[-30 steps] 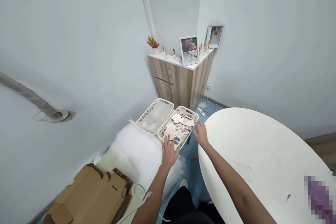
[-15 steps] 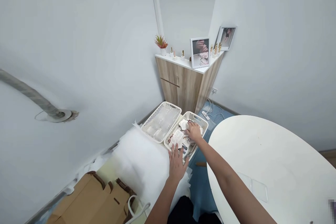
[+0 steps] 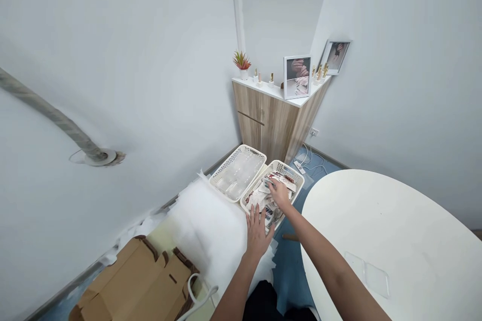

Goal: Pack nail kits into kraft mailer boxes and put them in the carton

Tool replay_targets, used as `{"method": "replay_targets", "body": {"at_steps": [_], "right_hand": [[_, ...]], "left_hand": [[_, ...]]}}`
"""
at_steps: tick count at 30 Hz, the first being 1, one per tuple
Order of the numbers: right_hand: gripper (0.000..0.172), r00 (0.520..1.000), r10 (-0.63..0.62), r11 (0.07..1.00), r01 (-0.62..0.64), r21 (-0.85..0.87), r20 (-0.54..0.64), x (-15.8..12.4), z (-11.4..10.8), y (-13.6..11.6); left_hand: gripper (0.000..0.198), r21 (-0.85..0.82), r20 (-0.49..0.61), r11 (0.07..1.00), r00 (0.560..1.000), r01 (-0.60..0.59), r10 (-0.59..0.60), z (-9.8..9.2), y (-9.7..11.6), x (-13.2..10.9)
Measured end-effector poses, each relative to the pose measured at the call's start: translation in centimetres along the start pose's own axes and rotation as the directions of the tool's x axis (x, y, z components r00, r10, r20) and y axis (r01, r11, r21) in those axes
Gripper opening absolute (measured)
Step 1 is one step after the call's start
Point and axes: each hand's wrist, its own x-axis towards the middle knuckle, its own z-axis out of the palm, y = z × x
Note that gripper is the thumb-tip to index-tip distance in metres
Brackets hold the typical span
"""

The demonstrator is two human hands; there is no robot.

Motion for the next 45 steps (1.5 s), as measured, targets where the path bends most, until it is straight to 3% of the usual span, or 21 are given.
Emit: {"method": "replay_targets", "body": {"at_steps": [5, 11, 15, 20, 23, 26, 29, 32, 36, 40, 45], "right_hand": [[0.040, 0.989, 0.130, 0.916, -0.094, 0.390, -0.069, -2.7, -2.6, 1.5], [0.045, 0.970, 0.235, 0.708, -0.209, 0.675, 0.054, -7.9, -7.7, 4.5], [0.042, 0.966, 0.255, 0.697, -0.220, 0.683, 0.051, -12.4, -12.0, 7.7], [0.040, 0.941, 0.337, 0.740, -0.270, 0.616, 0.008, -17.9, -16.1, 12.0], [0.036, 0.886, 0.449, 0.748, -0.300, 0.592, -0.118, -21.3, -18.2, 15.2], [0.032, 0.769, 0.574, 0.742, -0.345, 0.575, -0.280, -25.1, -20.2, 18.7], [0.030, 0.672, 0.659, 0.724, -0.444, 0.528, -0.339, -29.3, -21.8, 22.1], [0.030, 0.606, 0.707, 0.700, -0.528, 0.480, -0.364, -32.7, -22.5, 24.6], [0.028, 0.535, 0.761, 0.649, -0.630, 0.427, -0.367, -35.4, -22.1, 26.7], [0.026, 0.524, 0.793, 0.609, -0.706, 0.362, -0.312, -36.1, -21.0, 27.9], [0.029, 0.528, 0.809, 0.587, -0.745, 0.317, -0.258, -35.4, -19.8, 28.4]], "left_hand": [[0.072, -0.091, -0.113, 0.995, 0.993, -0.028, 0.018, -0.1, 2.5, 1.6], [0.069, -0.142, 0.072, 0.977, 0.983, -0.159, 0.170, 1.1, 7.1, 3.9], [0.061, -0.174, 0.227, 0.938, 0.915, -0.299, 0.334, 3.6, 9.9, 3.9], [0.058, -0.256, 0.371, 0.873, 0.791, -0.416, 0.486, 8.3, 13.4, 2.6], [0.055, -0.302, 0.452, 0.860, 0.733, -0.411, 0.509, 11.7, 14.6, 1.4], [0.051, -0.300, 0.526, 0.865, 0.686, -0.403, 0.502, 15.3, 15.0, -0.3], [0.048, -0.228, 0.549, 0.880, 0.691, -0.416, 0.469, 18.7, 14.9, -2.0], [0.046, -0.077, 0.538, 0.881, 0.725, -0.466, 0.431, 21.6, 14.8, -3.2], [0.048, 0.137, 0.535, 0.798, 0.722, -0.587, 0.439, 24.2, 14.4, -4.0], [0.050, 0.245, 0.516, 0.722, 0.718, -0.647, 0.468, 25.6, 13.7, -4.3], [0.055, 0.216, 0.543, 0.719, 0.694, -0.660, 0.474, 25.9, 12.8, -5.0]]}}
